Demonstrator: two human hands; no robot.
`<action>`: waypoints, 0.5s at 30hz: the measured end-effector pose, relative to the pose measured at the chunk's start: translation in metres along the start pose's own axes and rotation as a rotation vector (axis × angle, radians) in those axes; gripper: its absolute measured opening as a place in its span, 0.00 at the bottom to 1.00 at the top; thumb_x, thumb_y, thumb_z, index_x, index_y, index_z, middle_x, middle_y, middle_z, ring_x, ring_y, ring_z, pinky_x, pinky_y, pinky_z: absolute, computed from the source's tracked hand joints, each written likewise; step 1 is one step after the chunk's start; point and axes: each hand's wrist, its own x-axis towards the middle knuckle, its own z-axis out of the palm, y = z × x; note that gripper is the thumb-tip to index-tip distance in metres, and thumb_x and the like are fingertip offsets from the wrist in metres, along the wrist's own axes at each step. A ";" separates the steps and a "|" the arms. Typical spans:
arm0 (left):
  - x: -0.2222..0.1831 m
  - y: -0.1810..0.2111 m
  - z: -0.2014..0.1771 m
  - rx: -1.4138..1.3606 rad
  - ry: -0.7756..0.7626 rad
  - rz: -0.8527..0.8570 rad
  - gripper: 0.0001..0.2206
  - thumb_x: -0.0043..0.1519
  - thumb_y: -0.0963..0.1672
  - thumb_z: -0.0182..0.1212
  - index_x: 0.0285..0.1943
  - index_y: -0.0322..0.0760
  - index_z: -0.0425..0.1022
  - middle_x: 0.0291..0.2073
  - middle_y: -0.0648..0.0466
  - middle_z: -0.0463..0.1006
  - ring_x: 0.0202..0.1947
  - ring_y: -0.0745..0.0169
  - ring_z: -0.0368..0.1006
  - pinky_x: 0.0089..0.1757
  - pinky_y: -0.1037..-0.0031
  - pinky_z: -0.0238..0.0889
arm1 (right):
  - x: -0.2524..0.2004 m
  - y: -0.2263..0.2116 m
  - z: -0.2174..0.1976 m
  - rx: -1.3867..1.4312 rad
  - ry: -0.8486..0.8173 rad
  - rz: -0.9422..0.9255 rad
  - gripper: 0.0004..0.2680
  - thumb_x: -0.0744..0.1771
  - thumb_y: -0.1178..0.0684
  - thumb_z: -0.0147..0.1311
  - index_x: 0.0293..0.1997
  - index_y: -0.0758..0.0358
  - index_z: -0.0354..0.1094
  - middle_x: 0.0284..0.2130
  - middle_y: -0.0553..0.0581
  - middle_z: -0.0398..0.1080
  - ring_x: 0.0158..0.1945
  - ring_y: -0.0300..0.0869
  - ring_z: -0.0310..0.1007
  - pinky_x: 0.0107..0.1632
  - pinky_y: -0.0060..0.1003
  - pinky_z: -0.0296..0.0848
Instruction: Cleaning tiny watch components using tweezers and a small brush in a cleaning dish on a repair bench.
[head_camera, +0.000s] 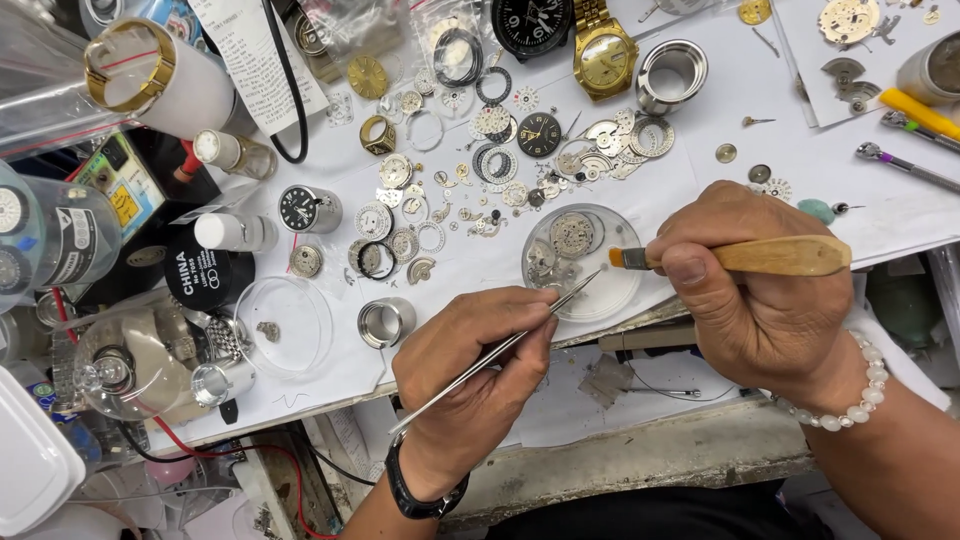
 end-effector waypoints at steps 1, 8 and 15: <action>0.000 -0.001 0.000 -0.006 -0.007 -0.003 0.07 0.61 0.35 0.67 0.45 0.32 0.77 0.41 0.44 0.84 0.43 0.54 0.86 0.46 0.73 0.83 | 0.000 0.000 0.000 -0.010 -0.002 0.002 0.07 0.71 0.60 0.44 0.39 0.74 0.65 0.28 0.62 0.71 0.28 0.49 0.71 0.34 0.40 0.70; 0.001 -0.002 0.002 0.010 -0.004 0.025 0.05 0.61 0.35 0.66 0.44 0.31 0.77 0.39 0.43 0.84 0.41 0.53 0.86 0.44 0.73 0.82 | 0.002 -0.002 0.002 -0.014 -0.003 -0.017 0.07 0.71 0.61 0.44 0.38 0.74 0.65 0.28 0.62 0.70 0.28 0.49 0.71 0.34 0.40 0.70; -0.001 -0.003 -0.001 0.006 -0.019 0.017 0.05 0.62 0.36 0.65 0.44 0.32 0.76 0.41 0.45 0.84 0.42 0.54 0.86 0.43 0.73 0.82 | 0.016 -0.012 -0.002 -0.127 -0.125 -0.088 0.07 0.71 0.58 0.46 0.37 0.72 0.66 0.28 0.60 0.72 0.28 0.48 0.72 0.31 0.39 0.70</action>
